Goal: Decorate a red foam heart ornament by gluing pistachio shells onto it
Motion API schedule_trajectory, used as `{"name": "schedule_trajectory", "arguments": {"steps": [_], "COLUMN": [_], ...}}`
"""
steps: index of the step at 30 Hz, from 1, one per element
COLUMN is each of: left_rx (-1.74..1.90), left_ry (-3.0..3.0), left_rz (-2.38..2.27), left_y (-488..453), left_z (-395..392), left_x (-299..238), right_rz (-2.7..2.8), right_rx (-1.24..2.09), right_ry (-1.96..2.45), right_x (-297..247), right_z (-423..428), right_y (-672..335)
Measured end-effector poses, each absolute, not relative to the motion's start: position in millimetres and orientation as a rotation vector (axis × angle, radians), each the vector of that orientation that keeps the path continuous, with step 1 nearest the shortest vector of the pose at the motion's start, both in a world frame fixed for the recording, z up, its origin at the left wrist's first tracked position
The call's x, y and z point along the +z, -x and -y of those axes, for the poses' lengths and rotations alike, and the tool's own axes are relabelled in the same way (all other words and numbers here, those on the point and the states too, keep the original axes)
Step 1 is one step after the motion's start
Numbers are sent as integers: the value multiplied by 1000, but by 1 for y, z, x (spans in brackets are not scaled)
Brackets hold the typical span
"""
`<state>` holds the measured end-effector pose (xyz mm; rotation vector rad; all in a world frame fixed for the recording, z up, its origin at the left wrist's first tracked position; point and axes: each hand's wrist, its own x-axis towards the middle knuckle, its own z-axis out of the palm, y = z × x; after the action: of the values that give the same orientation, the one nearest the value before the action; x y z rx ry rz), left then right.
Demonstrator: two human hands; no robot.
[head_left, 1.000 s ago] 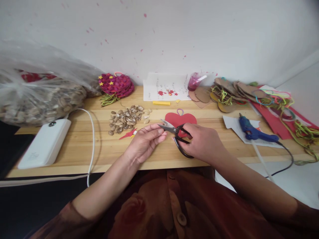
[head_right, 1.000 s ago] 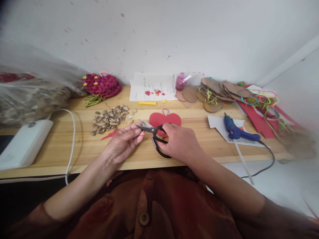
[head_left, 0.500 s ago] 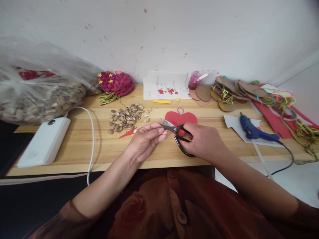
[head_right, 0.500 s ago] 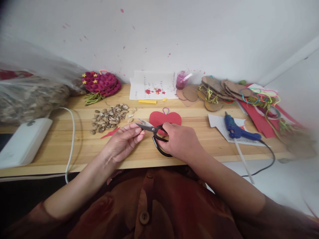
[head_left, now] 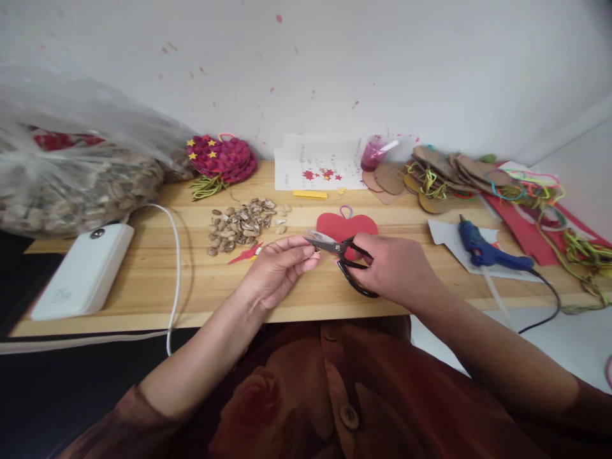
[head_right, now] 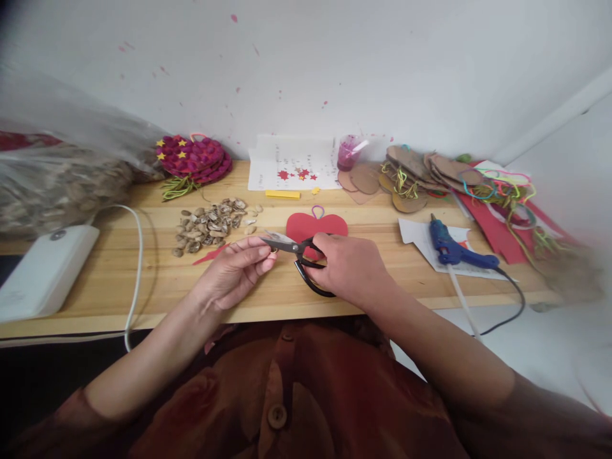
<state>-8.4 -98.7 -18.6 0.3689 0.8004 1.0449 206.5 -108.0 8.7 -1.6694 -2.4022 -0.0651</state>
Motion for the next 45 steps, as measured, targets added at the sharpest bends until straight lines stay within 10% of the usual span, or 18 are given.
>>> {"name": "schedule_trajectory", "arguments": {"steps": [28,45], "left_rx": [922,1103], "left_ry": [-423,-712], "left_rz": [-843,-869], "left_y": [15,11], "left_z": [99,100], "left_x": [-14,-29], "right_rz": [2597,1742], "right_rx": [-79,1420], "right_ry": [1654,1440], "right_x": [32,11], "right_z": [91,90], "right_y": [-222,-187]}}
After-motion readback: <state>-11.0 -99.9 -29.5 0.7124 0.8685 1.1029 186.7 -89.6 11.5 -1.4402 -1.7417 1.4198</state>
